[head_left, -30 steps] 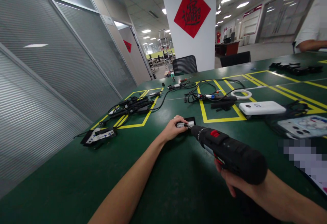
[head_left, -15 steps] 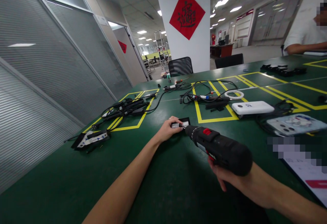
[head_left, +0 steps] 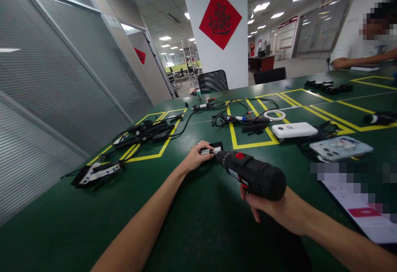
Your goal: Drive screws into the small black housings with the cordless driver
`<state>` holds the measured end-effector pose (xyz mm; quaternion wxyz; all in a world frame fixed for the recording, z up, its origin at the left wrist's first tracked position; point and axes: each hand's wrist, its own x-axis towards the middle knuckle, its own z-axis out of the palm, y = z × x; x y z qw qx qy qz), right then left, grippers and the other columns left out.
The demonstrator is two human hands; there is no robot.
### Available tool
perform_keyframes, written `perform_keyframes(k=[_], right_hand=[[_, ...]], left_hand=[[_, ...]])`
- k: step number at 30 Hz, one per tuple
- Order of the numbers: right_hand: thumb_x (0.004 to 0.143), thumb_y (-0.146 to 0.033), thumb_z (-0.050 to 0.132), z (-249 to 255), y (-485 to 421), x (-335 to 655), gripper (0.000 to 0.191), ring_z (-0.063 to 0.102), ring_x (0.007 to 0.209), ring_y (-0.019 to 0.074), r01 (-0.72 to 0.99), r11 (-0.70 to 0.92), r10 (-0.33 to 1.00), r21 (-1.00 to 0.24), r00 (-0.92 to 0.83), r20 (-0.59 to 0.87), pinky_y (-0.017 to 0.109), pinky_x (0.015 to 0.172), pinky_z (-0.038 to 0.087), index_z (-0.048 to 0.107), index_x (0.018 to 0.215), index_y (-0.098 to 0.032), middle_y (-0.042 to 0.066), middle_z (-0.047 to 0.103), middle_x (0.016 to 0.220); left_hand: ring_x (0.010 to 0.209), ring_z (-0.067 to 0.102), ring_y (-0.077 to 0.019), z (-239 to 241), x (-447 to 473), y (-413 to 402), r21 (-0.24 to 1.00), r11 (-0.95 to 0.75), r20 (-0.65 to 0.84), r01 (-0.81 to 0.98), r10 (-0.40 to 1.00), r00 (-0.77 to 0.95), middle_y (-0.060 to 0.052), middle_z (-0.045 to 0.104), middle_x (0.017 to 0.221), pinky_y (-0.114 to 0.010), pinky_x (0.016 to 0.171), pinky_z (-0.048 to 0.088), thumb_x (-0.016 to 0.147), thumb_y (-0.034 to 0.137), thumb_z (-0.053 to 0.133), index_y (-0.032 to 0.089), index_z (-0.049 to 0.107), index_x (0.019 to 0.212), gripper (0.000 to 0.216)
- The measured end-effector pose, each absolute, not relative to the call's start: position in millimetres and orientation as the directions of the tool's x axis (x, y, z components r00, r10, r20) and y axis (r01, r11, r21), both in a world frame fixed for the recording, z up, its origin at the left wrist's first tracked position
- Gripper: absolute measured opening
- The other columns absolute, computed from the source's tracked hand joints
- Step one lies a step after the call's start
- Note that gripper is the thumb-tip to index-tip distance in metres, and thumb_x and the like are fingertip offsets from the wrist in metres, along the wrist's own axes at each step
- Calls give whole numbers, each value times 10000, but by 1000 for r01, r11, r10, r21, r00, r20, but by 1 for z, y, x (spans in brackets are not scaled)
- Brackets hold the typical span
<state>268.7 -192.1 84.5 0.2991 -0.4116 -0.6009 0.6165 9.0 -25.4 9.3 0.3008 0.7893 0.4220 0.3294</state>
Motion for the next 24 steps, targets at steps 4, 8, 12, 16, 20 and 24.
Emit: perform_keyframes(k=[4, 8, 12, 16, 20, 24], right_hand=[[779, -195, 544, 89, -194, 268, 89, 522, 519, 75, 164, -111, 870, -980, -461, -176, 236, 554, 442, 565, 864, -176, -43, 548, 742], [766, -173, 546, 95, -196, 268, 114, 530, 540, 87, 186, -118, 875, -976, -444, -190, 237, 567, 449, 564, 879, -173, -54, 541, 685], [759, -179, 547, 96, -197, 268, 99, 535, 555, 100, 208, -121, 873, -971, -442, -204, 244, 577, 451, 568, 855, -167, -54, 542, 640], [762, -158, 526, 94, -198, 268, 125, 531, 547, 98, 207, -97, 878, -974, -443, -181, 249, 591, 446, 568, 879, -167, -56, 538, 637], [765, -163, 521, 98, -200, 267, 152, 535, 561, 113, 221, -101, 880, -970, -436, -191, 254, 593, 447, 579, 905, -175, -58, 536, 610], [773, -192, 534, 101, -200, 267, 98, 529, 561, 112, 251, -115, 876, -961, -430, -218, 234, 558, 439, 598, 844, -171, -46, 544, 607]], left_hand=[[986, 533, -202, 10, 9, -26, 749, -467, 271, 470, 863, 427, -62, 563, 1046, -342, 904, 390, 703, 322, 656, 185, 652, 912, 250], [994, 529, -204, 14, 10, -28, 752, -463, 264, 470, 864, 428, -60, 570, 1032, -355, 919, 380, 735, 331, 624, 185, 657, 921, 239], [1024, 518, -211, 14, 10, -29, 763, -449, 255, 465, 870, 422, -65, 563, 1061, -361, 935, 367, 748, 321, 608, 182, 656, 927, 231], [1043, 511, -219, 11, 8, -27, 776, -439, 255, 453, 875, 411, -62, 555, 1085, -365, 932, 365, 744, 319, 614, 187, 658, 921, 225], [1028, 517, -217, 11, 8, -27, 765, -445, 257, 465, 874, 413, -65, 563, 1077, -357, 924, 374, 737, 334, 624, 182, 658, 919, 240], [1023, 520, -213, 13, 8, -28, 760, -437, 227, 481, 872, 434, -73, 544, 1103, -338, 899, 396, 706, 345, 661, 175, 645, 933, 284]])
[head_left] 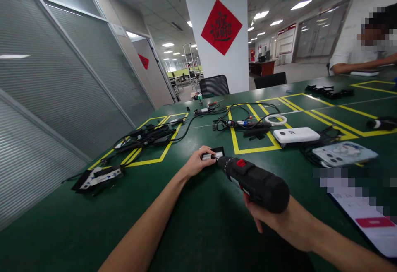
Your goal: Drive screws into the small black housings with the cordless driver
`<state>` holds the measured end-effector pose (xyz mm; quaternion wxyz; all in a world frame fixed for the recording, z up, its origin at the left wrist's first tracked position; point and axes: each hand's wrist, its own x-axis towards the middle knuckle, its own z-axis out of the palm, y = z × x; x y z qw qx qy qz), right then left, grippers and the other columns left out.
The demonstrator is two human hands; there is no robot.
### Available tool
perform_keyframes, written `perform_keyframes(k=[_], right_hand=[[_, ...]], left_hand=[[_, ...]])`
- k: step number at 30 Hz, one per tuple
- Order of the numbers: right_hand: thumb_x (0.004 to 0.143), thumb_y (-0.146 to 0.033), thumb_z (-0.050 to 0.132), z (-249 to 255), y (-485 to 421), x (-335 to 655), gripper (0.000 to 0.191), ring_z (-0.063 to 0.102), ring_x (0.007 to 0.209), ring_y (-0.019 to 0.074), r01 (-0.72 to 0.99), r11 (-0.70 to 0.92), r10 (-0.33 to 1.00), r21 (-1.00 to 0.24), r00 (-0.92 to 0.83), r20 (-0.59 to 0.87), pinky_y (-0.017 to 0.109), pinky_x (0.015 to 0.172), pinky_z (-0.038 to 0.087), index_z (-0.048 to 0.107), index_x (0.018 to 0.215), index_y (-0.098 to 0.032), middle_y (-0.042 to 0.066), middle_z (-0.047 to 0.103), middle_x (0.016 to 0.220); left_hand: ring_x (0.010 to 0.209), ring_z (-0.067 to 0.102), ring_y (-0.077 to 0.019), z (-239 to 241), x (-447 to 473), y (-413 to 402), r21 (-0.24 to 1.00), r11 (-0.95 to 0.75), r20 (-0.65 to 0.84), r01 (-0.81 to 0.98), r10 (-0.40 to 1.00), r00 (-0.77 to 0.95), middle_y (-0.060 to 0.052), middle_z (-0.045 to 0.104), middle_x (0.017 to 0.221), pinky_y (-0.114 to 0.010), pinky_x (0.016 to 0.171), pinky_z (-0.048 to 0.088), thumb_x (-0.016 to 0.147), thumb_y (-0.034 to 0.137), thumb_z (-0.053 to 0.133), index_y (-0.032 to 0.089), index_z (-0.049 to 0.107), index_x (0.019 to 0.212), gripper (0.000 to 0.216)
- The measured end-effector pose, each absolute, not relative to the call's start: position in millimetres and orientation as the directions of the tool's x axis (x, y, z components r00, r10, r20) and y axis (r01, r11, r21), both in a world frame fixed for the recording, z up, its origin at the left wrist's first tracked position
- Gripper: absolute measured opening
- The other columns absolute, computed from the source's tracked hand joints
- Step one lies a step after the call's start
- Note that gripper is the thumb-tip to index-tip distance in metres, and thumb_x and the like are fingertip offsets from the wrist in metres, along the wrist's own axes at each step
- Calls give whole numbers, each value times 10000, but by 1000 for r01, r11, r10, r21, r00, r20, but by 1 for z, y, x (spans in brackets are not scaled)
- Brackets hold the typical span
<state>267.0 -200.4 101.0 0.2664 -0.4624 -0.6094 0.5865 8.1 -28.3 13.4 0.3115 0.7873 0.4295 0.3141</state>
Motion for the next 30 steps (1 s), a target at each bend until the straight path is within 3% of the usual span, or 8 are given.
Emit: perform_keyframes(k=[5, 8, 11, 13, 19, 30], right_hand=[[775, -193, 543, 98, -200, 267, 142, 530, 549, 100, 220, -104, 879, -970, -435, -193, 214, 533, 438, 595, 906, -172, -49, 536, 610], [752, -156, 551, 99, -201, 265, 350, 508, 532, 88, 206, -124, 881, -971, -427, -203, 225, 549, 449, 539, 1101, -183, -56, 530, 665], [736, -135, 561, 97, -202, 263, 625, 501, 522, 90, 201, -119, 890, -972, -413, -194, 230, 547, 452, 361, 1322, -221, -65, 527, 679], [743, -158, 573, 93, -203, 261, 690, 518, 526, 101, 218, -89, 907, -972, -386, -169, 232, 536, 454, 298, 1372, -233, -59, 548, 673], [764, -189, 575, 87, -205, 259, 761, 560, 534, 104, 224, 29, 936, -974, -348, -52, 239, 544, 481, 199, 1424, -245, -10, 634, 790], [784, -204, 562, 81, -203, 263, 697, 559, 569, 108, 186, -26, 908, -982, -407, -101, 229, 548, 492, 240, 1401, -254, -19, 602, 786]], left_hand=[[1020, 524, -207, 14, 8, -29, 756, -446, 230, 479, 866, 444, -66, 538, 1096, -338, 910, 393, 698, 310, 667, 180, 637, 946, 282], [1021, 522, -209, 13, 8, -29, 758, -448, 235, 474, 865, 443, -64, 536, 1096, -337, 911, 392, 694, 298, 666, 179, 637, 944, 278], [1009, 525, -207, 13, 9, -29, 761, -443, 231, 474, 868, 439, -63, 535, 1099, -337, 899, 402, 699, 295, 659, 181, 634, 947, 274], [1004, 526, -207, 13, 9, -29, 758, -443, 234, 479, 870, 433, -65, 538, 1095, -342, 900, 402, 696, 296, 660, 178, 635, 945, 277], [978, 530, -199, 12, 9, -29, 758, -450, 242, 471, 866, 437, -59, 550, 1060, -338, 889, 408, 692, 293, 658, 179, 632, 944, 278], [957, 530, -203, 15, 8, -30, 752, -441, 219, 490, 868, 446, -51, 555, 1039, -347, 875, 411, 697, 304, 650, 197, 624, 992, 315]])
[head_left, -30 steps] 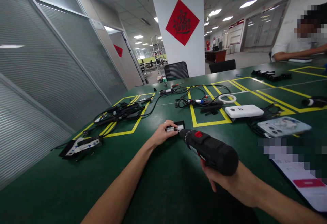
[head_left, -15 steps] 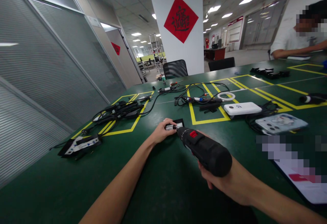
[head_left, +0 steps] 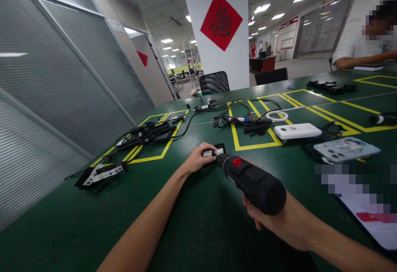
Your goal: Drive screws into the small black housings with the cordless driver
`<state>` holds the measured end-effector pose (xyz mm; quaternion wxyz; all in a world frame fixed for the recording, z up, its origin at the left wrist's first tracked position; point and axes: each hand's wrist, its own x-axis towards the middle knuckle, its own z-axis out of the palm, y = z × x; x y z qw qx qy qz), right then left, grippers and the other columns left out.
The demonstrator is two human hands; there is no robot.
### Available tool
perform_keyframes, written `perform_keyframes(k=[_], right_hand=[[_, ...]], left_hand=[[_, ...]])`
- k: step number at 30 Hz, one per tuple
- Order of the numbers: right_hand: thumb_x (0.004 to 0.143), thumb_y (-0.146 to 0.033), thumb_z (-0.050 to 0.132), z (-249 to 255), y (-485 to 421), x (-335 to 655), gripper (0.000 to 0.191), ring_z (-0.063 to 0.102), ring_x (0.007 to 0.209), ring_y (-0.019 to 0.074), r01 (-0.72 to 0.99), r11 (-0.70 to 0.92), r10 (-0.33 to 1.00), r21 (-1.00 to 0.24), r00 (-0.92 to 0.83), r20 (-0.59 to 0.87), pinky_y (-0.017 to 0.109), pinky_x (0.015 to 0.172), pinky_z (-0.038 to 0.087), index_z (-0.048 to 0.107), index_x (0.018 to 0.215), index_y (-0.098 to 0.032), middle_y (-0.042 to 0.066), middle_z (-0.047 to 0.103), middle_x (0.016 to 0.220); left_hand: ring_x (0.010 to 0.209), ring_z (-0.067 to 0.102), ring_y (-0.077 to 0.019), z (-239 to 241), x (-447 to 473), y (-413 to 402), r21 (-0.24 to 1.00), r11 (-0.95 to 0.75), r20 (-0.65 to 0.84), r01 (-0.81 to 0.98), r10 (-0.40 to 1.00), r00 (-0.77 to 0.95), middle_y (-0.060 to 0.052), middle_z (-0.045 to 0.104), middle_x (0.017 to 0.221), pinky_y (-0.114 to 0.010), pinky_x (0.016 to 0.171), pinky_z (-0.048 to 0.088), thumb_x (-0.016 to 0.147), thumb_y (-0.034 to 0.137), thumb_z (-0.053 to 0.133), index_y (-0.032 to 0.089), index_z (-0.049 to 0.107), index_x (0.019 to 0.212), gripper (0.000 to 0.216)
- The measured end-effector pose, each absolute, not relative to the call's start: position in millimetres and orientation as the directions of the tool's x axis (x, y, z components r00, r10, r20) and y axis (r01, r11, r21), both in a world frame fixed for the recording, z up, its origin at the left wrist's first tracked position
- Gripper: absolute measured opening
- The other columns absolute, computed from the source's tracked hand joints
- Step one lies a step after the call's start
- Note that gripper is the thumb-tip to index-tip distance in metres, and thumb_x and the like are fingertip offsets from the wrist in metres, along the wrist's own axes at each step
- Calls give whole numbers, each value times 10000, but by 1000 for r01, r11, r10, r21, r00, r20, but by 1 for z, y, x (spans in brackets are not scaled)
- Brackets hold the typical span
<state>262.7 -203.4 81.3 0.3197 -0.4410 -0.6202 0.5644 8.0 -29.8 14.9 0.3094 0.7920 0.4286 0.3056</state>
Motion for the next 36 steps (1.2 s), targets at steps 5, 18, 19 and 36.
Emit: perform_keyframes(k=[5, 18, 19, 36], right_hand=[[762, -158, 567, 87, -203, 263, 729, 557, 563, 105, 188, -33, 907, -982, -406, -108, 222, 543, 489, 235, 1404, -256, -22, 612, 787], [777, -172, 561, 89, -203, 263, 788, 562, 574, 98, 190, -26, 901, -981, -421, -105, 229, 561, 493, 126, 1422, -299, -11, 606, 871], [772, -158, 563, 89, -203, 263, 802, 549, 571, 92, 174, -31, 898, -984, -427, -104, 222, 555, 488, 115, 1419, -310, -22, 594, 860], [778, -129, 558, 86, -204, 261, 751, 511, 555, 76, 151, -55, 905, -987, -409, -113, 187, 520, 444, 169, 1394, -312, -47, 573, 789]], left_hand=[[949, 528, -198, 16, 8, -29, 756, -455, 226, 470, 857, 464, -49, 556, 1018, -338, 872, 404, 714, 323, 643, 190, 638, 967, 286], [995, 524, -206, 15, 9, -27, 760, -443, 236, 476, 870, 433, -61, 556, 1046, -346, 910, 384, 731, 332, 624, 179, 654, 937, 259], [997, 523, -207, 14, 9, -27, 757, -441, 231, 481, 870, 435, -62, 554, 1053, -343, 907, 387, 725, 337, 629, 179, 652, 943, 270], [1009, 518, -206, 11, 6, -25, 757, -442, 229, 481, 869, 438, -54, 544, 1059, -320, 897, 390, 697, 241, 641, 180, 638, 952, 262]])
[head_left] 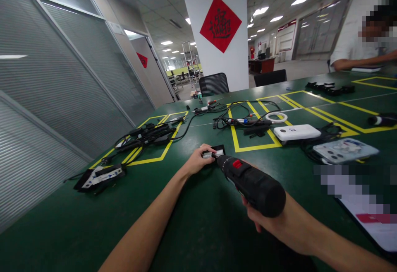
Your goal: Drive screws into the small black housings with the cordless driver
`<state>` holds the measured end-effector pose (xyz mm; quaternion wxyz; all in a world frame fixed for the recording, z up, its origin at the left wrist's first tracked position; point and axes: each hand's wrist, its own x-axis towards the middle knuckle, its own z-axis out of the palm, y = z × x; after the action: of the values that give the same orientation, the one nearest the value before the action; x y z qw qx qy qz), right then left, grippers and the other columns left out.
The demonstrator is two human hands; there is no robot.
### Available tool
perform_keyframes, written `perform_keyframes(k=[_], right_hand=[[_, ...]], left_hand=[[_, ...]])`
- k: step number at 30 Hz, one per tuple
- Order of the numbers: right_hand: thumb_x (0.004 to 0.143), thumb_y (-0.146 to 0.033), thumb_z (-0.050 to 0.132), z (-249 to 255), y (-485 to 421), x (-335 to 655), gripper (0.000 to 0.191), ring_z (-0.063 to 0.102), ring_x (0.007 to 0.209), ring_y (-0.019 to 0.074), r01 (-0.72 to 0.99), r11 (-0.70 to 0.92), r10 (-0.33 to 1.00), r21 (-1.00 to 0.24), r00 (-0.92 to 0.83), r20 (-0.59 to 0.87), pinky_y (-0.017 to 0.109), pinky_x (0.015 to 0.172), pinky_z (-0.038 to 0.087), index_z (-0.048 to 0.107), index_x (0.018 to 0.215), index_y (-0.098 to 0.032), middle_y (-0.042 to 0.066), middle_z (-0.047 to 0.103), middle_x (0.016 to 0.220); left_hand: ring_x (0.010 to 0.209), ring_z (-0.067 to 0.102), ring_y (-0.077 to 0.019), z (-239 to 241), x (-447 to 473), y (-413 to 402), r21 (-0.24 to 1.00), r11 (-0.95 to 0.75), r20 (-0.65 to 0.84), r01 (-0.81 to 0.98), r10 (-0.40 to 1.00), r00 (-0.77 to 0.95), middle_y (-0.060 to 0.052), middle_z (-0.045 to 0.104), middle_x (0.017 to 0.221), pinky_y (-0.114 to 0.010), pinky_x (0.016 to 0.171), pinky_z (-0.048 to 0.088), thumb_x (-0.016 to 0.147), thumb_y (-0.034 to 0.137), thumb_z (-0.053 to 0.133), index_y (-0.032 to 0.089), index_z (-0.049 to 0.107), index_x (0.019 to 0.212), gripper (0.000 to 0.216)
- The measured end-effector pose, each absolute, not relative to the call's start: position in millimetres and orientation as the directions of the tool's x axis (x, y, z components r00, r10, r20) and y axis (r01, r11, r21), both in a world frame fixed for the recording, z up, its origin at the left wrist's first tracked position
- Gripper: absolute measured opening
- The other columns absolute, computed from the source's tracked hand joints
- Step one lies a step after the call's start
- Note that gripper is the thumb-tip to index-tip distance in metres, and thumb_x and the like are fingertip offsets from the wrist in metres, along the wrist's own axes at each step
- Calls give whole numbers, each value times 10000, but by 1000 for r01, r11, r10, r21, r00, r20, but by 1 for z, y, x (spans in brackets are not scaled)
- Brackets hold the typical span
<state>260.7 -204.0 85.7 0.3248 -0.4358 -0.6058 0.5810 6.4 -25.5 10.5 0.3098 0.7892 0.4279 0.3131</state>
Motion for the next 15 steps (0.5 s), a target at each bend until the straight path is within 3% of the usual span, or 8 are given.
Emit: perform_keyframes(k=[3, 10, 15], right_hand=[[766, -118, 562, 87, -205, 261, 785, 484, 524, 79, 174, -106, 894, -979, -414, -170, 175, 480, 411, 138, 1405, -283, -76, 542, 675], [778, -138, 550, 88, -203, 263, 739, 512, 533, 87, 210, -129, 888, -969, -410, -207, 189, 507, 444, 167, 1398, -259, -76, 543, 660], [777, -149, 543, 87, -202, 265, 600, 525, 544, 82, 203, -127, 890, -971, -408, -202, 203, 527, 453, 310, 1323, -238, -59, 553, 723]], left_hand=[[1010, 519, -206, 13, 7, -26, 762, -449, 233, 467, 863, 448, -60, 552, 1055, -325, 904, 378, 722, 285, 636, 176, 647, 951, 254], [1070, 502, -226, 14, 5, -27, 797, -421, 216, 433, 868, 447, -76, 541, 1143, -345, 918, 365, 756, 313, 612, 175, 652, 972, 260], [1084, 497, -229, 14, 5, -27, 797, -424, 220, 429, 866, 449, -78, 544, 1138, -341, 923, 362, 752, 301, 616, 174, 658, 964, 250]])
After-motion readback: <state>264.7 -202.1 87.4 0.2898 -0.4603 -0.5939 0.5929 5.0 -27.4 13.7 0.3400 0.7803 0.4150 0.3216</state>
